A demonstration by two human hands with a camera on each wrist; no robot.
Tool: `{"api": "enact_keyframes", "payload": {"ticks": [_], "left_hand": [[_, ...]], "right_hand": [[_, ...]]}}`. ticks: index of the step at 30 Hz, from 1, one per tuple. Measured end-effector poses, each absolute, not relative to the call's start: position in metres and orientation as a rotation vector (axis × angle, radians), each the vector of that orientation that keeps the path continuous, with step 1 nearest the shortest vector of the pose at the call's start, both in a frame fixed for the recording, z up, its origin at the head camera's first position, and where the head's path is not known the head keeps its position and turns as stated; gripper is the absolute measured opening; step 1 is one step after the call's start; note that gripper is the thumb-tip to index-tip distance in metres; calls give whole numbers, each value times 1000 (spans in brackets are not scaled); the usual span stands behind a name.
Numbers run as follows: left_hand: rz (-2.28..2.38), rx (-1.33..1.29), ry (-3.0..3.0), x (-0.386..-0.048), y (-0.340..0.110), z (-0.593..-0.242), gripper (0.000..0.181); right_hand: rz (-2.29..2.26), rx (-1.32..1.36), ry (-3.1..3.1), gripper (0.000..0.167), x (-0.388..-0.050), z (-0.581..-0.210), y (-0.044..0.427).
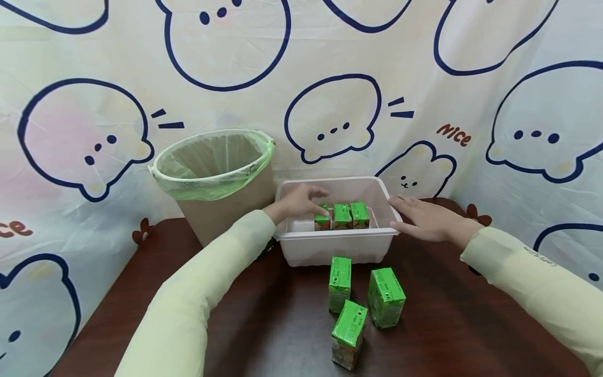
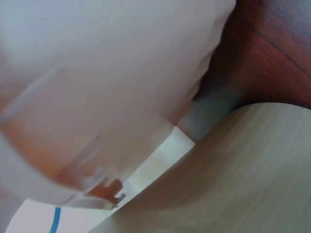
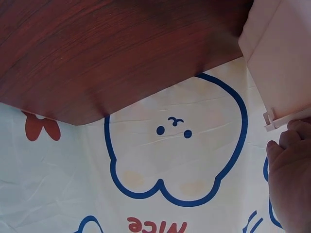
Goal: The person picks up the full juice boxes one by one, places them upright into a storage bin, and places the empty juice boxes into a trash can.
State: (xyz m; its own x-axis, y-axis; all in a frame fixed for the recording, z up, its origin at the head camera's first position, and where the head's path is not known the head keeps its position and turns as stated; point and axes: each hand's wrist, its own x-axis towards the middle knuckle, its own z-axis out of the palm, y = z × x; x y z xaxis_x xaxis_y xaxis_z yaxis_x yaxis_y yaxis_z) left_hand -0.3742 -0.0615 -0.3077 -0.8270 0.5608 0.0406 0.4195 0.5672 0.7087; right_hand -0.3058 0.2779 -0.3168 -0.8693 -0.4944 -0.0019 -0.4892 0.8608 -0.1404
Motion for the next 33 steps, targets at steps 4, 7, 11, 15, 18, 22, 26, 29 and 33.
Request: {"api": "enact_keyframes", "payload": {"ticks": [4,7,11,15,18,22,26,29,33], "left_hand": [[1175,848,2603,-367,-62,-301,58],[1208,874,2613,-359,-63,-296,58],[1237,919,2613,-344,-63,-289,58],[1270,985,2615,-329,-67,-282,59],[1272,1072,2661,-318,-72,-276,58],[1275,1190,2751,-304,-83,-270,57],[1266,1320,2874,-292,-98,-267,56],[1242,1454,2978,-283,-110,-265,56],[1226,1609,3095,-273,-129,-265,57]], "right_hand": [[-223,-786,2999,82,-304,-318,280],[-253,-790,3001,81,-302,-317,281],[-265,-812,3022,80,-299,-316,281],[-257,-855,3059,80,-297,-314,280],[-300,-929,3080,79,-295,-312,278],[-395,-1068,3151,69,-290,-309,277],[-470,-1217,3269,58,-282,-308,278],[-521,-1349,3333,52,-275,-307,279],[-600,-1458,3378,48,-266,-308,278]]}}
